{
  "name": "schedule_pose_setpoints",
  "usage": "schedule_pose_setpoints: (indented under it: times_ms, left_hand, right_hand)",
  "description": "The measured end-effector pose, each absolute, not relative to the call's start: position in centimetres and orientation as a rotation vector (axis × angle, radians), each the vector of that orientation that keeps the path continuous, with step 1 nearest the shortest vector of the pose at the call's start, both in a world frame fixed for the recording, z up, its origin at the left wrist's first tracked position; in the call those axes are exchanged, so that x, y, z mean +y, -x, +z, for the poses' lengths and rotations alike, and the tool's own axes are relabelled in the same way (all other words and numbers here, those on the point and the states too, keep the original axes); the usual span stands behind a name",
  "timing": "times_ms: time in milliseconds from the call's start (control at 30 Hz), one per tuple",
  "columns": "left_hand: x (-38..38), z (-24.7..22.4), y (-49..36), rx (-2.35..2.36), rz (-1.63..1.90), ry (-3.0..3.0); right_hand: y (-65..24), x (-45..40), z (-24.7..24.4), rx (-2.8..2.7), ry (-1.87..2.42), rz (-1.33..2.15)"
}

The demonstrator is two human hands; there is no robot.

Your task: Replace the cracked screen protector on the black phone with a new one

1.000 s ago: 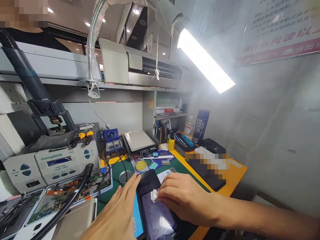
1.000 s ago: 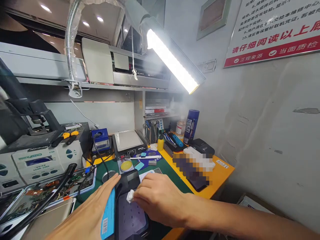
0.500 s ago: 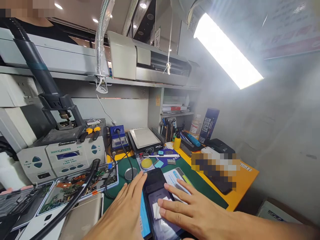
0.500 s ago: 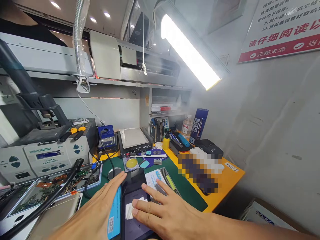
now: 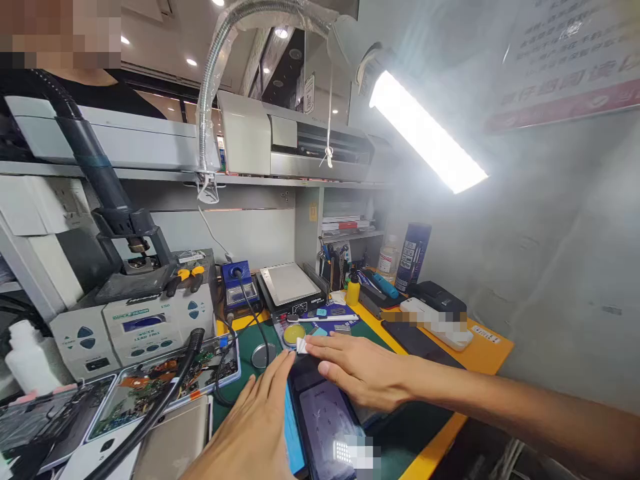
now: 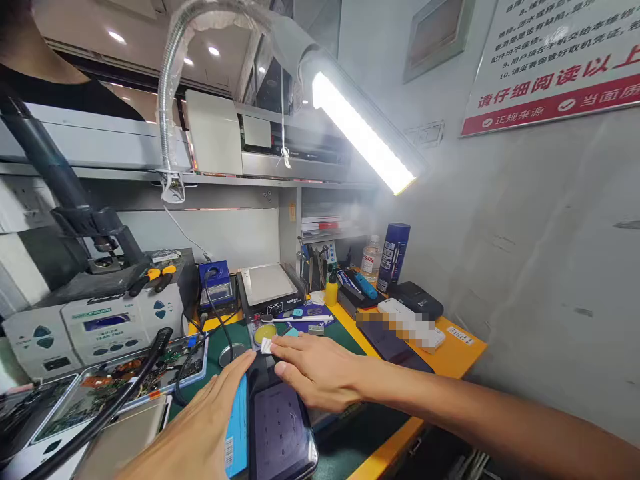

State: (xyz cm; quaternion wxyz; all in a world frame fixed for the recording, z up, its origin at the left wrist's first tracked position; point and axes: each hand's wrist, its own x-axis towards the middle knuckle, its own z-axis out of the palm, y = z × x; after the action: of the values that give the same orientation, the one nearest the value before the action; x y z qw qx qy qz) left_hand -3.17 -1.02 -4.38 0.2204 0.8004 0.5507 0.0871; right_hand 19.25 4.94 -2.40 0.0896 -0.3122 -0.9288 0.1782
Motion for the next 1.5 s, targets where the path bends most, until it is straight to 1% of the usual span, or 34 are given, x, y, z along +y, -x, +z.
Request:
schedule_pose_setpoints:
  times_ms: [133,267,367,500,600,733,800,967,1300,1500]
  left_hand:
    - [-1.1,-4.3,3.0,1.564,0.159,-2.18]
    - [-1.1,-4.1,3.0,1.555,0.184,-2.222]
    - [-1.1,-4.1,3.0,1.585,0.141,-2.213]
    - [-1.0,-5.5,3.8,1.532,0.297,-2.295]
    - [-0.9,-6.9,4.6,1.492,0.433,-2.327]
    - [-0.7,-7.6,5.0,1.492,0.446,-2.332]
    - [-0.7,-7.6,5.0,1.495,0.429,-2.331]
    - [-0.5,-7.5,4.9,1.501,0.423,-2.308]
    - [-0.3,-7.2,4.5,1.524,0.307,-2.254]
    - [-0.8,-6.1,4.1,1.536,0.291,-2.228]
  right_hand:
    - [-19.5,6.0,-2.9,-2.589,0.904,0.744]
    - [-19.6,8.1,-3.8,-2.445,0.983,0.822]
    - [-19.8,9.8,-4.1,-2.326,1.049,0.895]
    - [-20.9,8.8,-3.6,-2.225,1.072,0.936]
    - [-22.0,4.9,-3.3,-2.251,1.032,0.856]
    - [-23.0,-0.1,-3.4,-2.623,0.804,0.45]
    - [-23.2,-1.0,-3.3,-2.734,0.804,0.364]
    - [-22.7,0.5,-2.9,-2.766,0.903,0.365]
    - [-19.2,6.9,-4.5,-2.7,0.766,0.274]
    - [-19.9,5.9,-3.5,-2.761,0.739,0.292]
